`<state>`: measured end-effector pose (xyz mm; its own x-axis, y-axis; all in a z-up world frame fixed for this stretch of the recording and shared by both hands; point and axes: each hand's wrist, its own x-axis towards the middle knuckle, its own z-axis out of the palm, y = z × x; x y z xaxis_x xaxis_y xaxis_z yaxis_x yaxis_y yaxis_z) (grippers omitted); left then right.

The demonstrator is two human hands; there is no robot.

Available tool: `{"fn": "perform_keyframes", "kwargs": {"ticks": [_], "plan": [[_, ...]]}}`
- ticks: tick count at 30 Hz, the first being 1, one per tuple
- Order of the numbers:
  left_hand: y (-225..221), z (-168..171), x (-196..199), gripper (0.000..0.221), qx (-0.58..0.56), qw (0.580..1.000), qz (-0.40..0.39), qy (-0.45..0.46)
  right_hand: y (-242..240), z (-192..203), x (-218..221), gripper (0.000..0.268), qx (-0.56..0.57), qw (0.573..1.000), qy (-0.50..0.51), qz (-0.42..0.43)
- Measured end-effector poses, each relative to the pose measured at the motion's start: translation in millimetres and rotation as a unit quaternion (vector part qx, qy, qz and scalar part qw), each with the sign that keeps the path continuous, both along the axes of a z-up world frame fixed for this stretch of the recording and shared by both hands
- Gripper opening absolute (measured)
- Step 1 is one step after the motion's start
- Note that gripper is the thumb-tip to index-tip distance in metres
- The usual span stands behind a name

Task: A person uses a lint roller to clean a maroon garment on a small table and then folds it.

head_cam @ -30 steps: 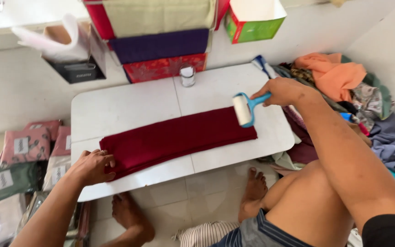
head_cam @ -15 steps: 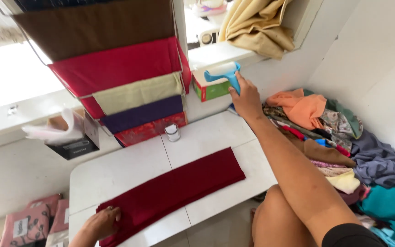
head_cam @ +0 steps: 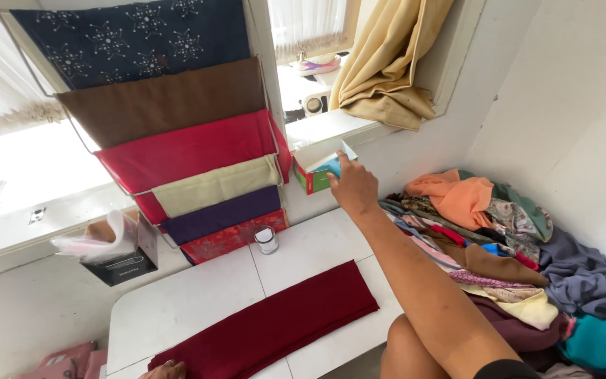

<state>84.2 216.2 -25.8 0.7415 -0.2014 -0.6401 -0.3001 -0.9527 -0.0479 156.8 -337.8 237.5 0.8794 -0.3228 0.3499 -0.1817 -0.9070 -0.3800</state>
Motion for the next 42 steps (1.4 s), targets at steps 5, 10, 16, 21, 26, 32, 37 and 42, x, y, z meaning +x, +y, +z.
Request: {"fn": "perform_keyframes", "kwargs": {"ticks": [5, 10, 16, 21, 26, 32, 37, 42], "plan": [[11.8, -10.3, -22.5, 0.021, 0.039, 0.996, -0.061, -0.044, 19.0, 28.5, -41.7, 0.075, -0.243, 0.930, -0.270, 0.051], [-27.3, 72.8, -17.9, 0.035, 0.064, 0.995, -0.004, -0.080, 54.8, 13.3, -70.2, 0.031, -0.175, 0.853, -0.358, 0.337], [-32.0, 87.5, -3.9, 0.036, 0.069, 0.988, -0.022, -0.139, 17.7, -135.7, -56.0, 0.056, -0.231, 0.915, 0.270, 0.193], [-39.7, 50.3, -13.0, 0.054, 0.054, 0.986, -0.021, -0.154, 22.2, -153.9, -124.7, 0.083, 0.006, 0.932, 0.362, 0.000], [-80.6, 58.4, -76.6, 0.071, -0.072, 0.965, 0.128, -0.219, 18.9, -217.4, -116.4, 0.062, 0.053, 0.966, 0.253, 0.004], [-105.3, 43.7, -135.1, 0.081, -0.095, 0.938, 0.229, -0.242, 9.3, -215.0, -116.4, 0.055, 0.211, 0.950, 0.228, 0.018], [-115.2, 36.8, -127.2, 0.083, -0.103, 0.926, 0.241, -0.272, -15.6, -222.4, -111.0, 0.059, 0.343, 0.922, 0.176, 0.021], [-216.9, 61.6, -102.7, 0.063, -0.455, 0.792, 0.210, -0.349, -1.3, -181.8, -134.5, 0.046, 0.504, 0.847, 0.168, 0.003]]}}
